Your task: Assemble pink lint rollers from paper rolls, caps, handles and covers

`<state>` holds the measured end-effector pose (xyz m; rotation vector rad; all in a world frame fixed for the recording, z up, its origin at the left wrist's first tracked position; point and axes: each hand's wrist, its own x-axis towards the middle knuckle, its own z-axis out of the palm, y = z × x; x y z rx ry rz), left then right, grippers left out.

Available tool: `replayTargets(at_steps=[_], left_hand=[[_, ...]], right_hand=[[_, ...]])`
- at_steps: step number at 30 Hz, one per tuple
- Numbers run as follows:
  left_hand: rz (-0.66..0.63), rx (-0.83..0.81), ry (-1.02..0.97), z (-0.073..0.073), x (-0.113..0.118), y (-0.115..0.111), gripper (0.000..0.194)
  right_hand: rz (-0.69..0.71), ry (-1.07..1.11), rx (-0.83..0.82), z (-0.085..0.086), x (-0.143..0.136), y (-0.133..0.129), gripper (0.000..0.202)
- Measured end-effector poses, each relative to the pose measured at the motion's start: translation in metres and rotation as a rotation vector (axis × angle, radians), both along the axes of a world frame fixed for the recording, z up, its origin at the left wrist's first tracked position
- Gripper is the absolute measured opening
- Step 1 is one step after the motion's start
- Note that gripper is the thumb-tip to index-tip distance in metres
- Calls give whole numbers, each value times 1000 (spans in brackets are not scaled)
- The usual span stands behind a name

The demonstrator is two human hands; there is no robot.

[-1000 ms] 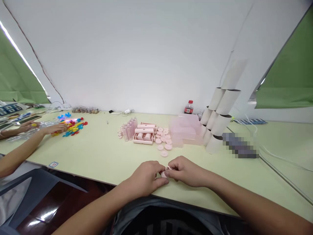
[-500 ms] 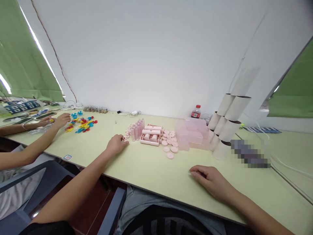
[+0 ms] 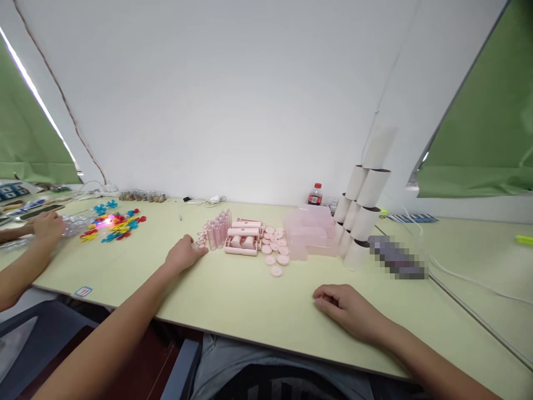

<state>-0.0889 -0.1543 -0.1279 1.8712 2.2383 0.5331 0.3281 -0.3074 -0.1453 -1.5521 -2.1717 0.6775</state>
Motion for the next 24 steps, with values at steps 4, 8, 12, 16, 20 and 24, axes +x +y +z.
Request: replayTargets(at_steps=[4, 8, 12, 16, 20, 24], left_hand=[[11, 354, 11, 20, 14, -27, 18], [-421, 674, -159, 38, 66, -47, 19], [-783, 673, -332, 46, 140, -42, 22], [-865, 611, -491, 35, 191, -28, 18], [-894, 547, -493, 10, 201, -25, 20], [-944, 429, -450, -7, 197, -29, 18]], right_hand=[[55, 22, 7, 4, -2, 6, 25], [157, 20, 134, 15, -14, 32, 23], [137, 177, 216, 15, -34, 66, 26], [44, 243, 298, -4, -43, 78, 31], [16, 246, 291, -19, -36, 75, 23], [-38, 285, 281, -19, -32, 76, 22]])
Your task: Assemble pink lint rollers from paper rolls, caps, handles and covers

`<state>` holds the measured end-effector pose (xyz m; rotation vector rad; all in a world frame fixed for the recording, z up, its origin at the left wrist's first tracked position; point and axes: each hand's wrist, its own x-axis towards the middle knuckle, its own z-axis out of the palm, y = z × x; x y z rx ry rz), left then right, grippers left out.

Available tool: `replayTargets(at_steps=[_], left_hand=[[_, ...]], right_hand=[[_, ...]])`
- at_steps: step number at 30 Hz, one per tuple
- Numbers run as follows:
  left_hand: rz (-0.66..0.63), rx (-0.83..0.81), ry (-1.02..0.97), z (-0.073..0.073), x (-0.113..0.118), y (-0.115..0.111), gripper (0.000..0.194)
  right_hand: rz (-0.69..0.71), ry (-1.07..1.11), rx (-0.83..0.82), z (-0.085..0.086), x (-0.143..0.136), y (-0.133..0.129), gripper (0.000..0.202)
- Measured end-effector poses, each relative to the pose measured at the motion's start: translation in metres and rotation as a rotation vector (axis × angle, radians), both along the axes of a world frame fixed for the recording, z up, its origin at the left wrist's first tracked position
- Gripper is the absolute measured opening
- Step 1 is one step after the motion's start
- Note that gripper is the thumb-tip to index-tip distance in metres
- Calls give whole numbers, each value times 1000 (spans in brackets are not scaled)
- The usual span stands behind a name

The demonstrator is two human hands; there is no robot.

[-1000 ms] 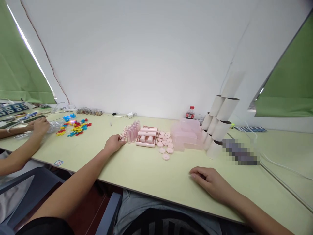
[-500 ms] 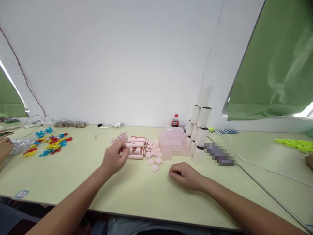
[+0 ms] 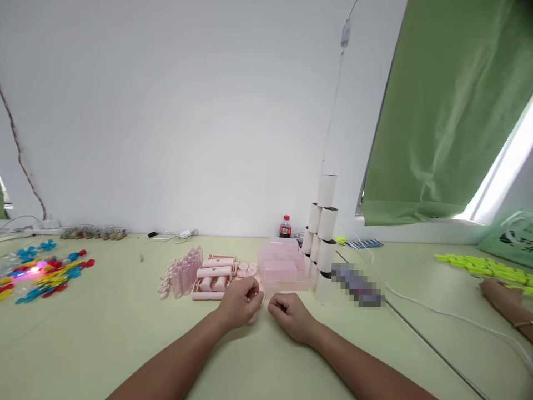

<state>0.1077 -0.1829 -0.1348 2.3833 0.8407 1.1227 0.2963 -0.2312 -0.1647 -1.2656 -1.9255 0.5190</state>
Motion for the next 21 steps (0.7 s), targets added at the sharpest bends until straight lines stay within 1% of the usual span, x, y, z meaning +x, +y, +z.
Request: replayTargets(at_steps=[5, 11, 13, 14, 16, 17, 19, 20, 21], left_hand=[[-20, -35, 29, -4, 1, -1, 16], [-25, 10, 64, -7, 0, 1, 17], [-30, 32, 64, -7, 0, 1, 17], [-34, 43, 64, -7, 0, 0, 18], [-36, 55, 59, -6, -1, 0, 18], [-32, 53, 54, -6, -1, 0, 18], [-28, 38, 48, -6, -1, 0, 17], [-29, 31, 47, -6, -1, 0, 17], [-33, 25, 47, -6, -1, 0, 17]], right_hand=[[-27, 23, 4, 0, 1, 4, 21], [-32, -8, 28, -5, -2, 2, 22], [-47, -44, 121, -1, -4, -2, 23], [-64, -70, 203, 5, -4, -4, 24], [-123, -128, 420, 25, -2, -7, 25], [-171, -138, 522, 41, 2, -7, 24], [-330, -106, 702, 81, 16, -2, 17], [-439, -74, 770, 105, 26, 3, 12], [-562, -32, 830, 129, 37, 9, 14]])
